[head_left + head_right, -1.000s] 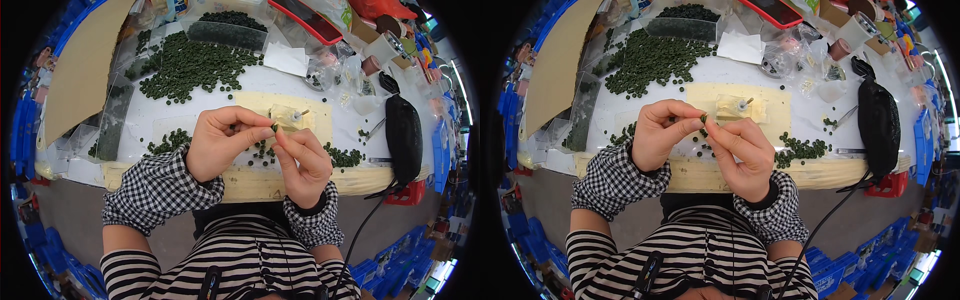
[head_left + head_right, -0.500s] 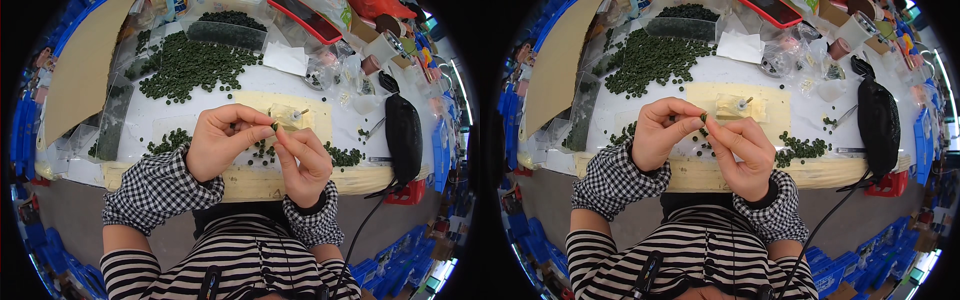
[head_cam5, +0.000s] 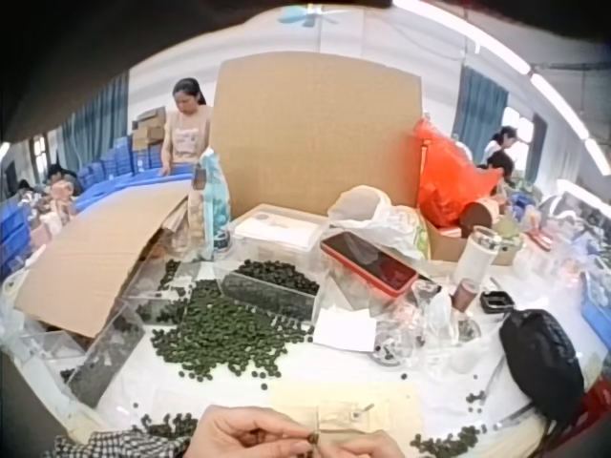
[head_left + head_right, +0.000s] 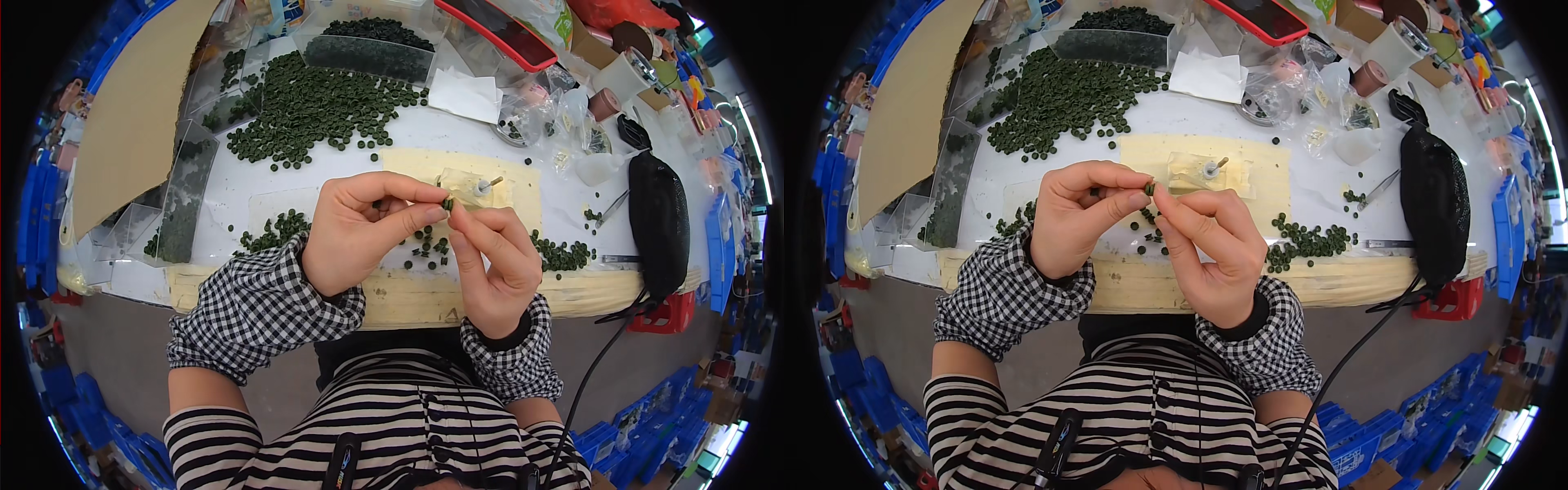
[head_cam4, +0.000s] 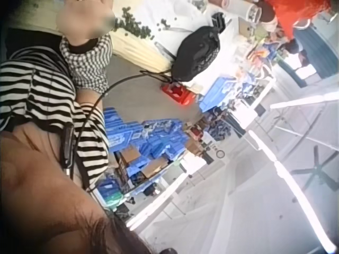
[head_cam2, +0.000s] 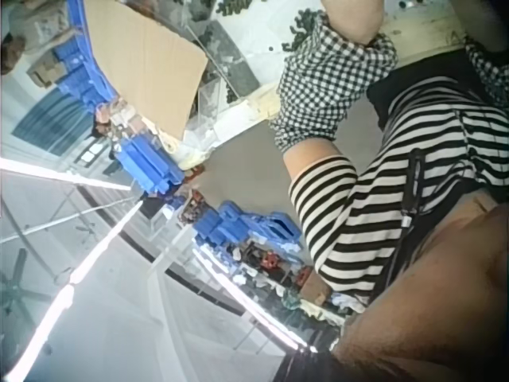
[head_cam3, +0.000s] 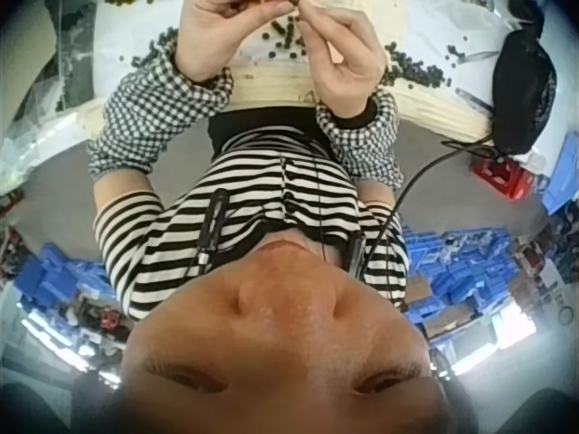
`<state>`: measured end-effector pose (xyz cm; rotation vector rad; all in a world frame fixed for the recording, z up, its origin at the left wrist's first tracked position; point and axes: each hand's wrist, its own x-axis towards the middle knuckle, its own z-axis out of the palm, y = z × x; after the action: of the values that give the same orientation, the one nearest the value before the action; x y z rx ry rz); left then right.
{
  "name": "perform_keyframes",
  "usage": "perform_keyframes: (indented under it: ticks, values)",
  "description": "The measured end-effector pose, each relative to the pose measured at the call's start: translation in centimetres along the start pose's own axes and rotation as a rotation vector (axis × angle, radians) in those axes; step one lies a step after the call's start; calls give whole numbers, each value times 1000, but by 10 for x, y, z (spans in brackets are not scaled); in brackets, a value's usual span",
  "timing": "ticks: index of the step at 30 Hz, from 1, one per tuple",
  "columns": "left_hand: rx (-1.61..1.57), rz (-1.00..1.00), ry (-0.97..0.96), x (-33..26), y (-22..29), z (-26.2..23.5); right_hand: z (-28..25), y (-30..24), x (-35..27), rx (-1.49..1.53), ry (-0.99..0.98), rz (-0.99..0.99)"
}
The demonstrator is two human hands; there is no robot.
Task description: Assembling small green plastic components at a factory workbench.
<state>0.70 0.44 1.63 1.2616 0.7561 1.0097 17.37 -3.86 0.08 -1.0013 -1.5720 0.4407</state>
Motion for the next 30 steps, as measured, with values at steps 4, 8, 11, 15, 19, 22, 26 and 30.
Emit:
perform_keyframes:
  ticks: [4, 8, 11, 15, 19, 22, 26, 30]
  values:
    - [-15, 11, -9, 0, 0, 0, 0, 1, 0, -3, 1, -3]
    - [10, 28, -3, 0, 0, 0, 0, 0, -1, 1, -2, 4]
    - [12, 37, -5, 0, 0, 0, 0, 0, 0, 2, -4, 0]
    - [7, 56, -13, 0, -2, 0, 0, 1, -1, 4, -14, -9]
    - [3, 102, -39, 0, -3, -1, -2, 1, 0, 0, -33, -31]
    - [5, 134, -46, -1, -4, -2, -2, 1, 1, -14, -45, -36]
    - [30, 170, -45, -1, -4, -2, -2, 1, 1, -12, -46, -41]
    - [38, 167, -36, 0, -5, -2, -2, 0, 2, -6, -45, -32]
